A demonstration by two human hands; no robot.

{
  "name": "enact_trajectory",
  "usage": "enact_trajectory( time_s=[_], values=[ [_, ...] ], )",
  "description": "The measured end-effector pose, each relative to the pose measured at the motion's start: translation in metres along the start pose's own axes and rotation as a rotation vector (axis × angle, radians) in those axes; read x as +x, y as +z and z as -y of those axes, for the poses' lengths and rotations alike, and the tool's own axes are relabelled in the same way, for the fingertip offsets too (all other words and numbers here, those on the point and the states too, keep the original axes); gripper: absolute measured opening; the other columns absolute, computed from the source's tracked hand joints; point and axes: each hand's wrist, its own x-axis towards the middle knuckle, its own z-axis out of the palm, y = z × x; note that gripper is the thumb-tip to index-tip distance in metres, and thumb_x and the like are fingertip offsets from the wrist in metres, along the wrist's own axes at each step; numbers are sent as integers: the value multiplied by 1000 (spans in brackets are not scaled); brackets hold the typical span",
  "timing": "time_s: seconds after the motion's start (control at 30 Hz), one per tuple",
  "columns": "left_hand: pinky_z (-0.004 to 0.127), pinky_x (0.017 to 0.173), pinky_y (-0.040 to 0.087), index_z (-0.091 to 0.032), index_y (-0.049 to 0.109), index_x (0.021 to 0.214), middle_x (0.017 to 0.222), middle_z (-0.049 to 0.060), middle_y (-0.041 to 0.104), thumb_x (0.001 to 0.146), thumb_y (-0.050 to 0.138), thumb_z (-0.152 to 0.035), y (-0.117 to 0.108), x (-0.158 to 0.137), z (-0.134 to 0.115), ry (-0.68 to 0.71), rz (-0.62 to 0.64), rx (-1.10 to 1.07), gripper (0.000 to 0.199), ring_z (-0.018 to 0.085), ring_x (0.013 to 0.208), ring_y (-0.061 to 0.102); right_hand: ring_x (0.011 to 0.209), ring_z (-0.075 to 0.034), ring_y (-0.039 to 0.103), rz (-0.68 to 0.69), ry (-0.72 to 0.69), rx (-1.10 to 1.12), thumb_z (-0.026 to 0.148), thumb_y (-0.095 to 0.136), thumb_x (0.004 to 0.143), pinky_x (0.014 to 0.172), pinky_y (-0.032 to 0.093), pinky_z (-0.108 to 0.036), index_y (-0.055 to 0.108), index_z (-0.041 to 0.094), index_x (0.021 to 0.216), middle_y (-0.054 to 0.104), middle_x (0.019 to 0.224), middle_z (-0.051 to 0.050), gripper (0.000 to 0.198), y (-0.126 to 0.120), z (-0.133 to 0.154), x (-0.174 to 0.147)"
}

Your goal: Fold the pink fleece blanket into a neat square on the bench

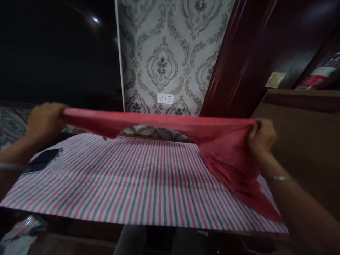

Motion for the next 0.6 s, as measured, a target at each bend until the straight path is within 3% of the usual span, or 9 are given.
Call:
enact_trajectory(
  time_s=[0.17,0.27,0.33,0.43,0.6],
  values=[
    [42,90,50,-10,70,115,112,19,73,86,31,-11,85,-106,27,221,340,-6,49,31,104,67,82,-24,57,176,-156,49,24,39,92,76,41,-35,60,17,96,64,89,-11,23,34,-36,-173],
    [43,92,51,-13,72,111,110,18,74,84,39,-16,118,-155,38,267,380,-70,43,33,106,67,83,-25,59,262,-279,11,22,39,95,75,42,-36,62,17,99,66,86,-10,23,33,-42,-234],
    [45,93,51,-15,72,112,115,18,74,85,42,-21,129,-175,41,264,364,-105,41,35,110,66,85,-25,60,309,-323,-51,18,41,94,76,42,-37,63,17,106,67,91,-10,26,28,-39,-251],
    [45,97,50,-13,70,113,124,19,71,85,39,-21,134,-186,42,243,349,-151,43,35,112,65,88,-26,59,369,-332,-119,13,43,90,76,42,-38,66,18,109,67,96,-10,31,20,-30,-250],
    [45,92,54,-11,69,116,120,20,71,84,33,-25,113,-187,46,158,304,-165,50,35,110,66,88,-26,58,317,-285,-129,13,45,88,76,42,-38,69,20,98,65,89,-10,27,1,-34,-225]
  ],
)
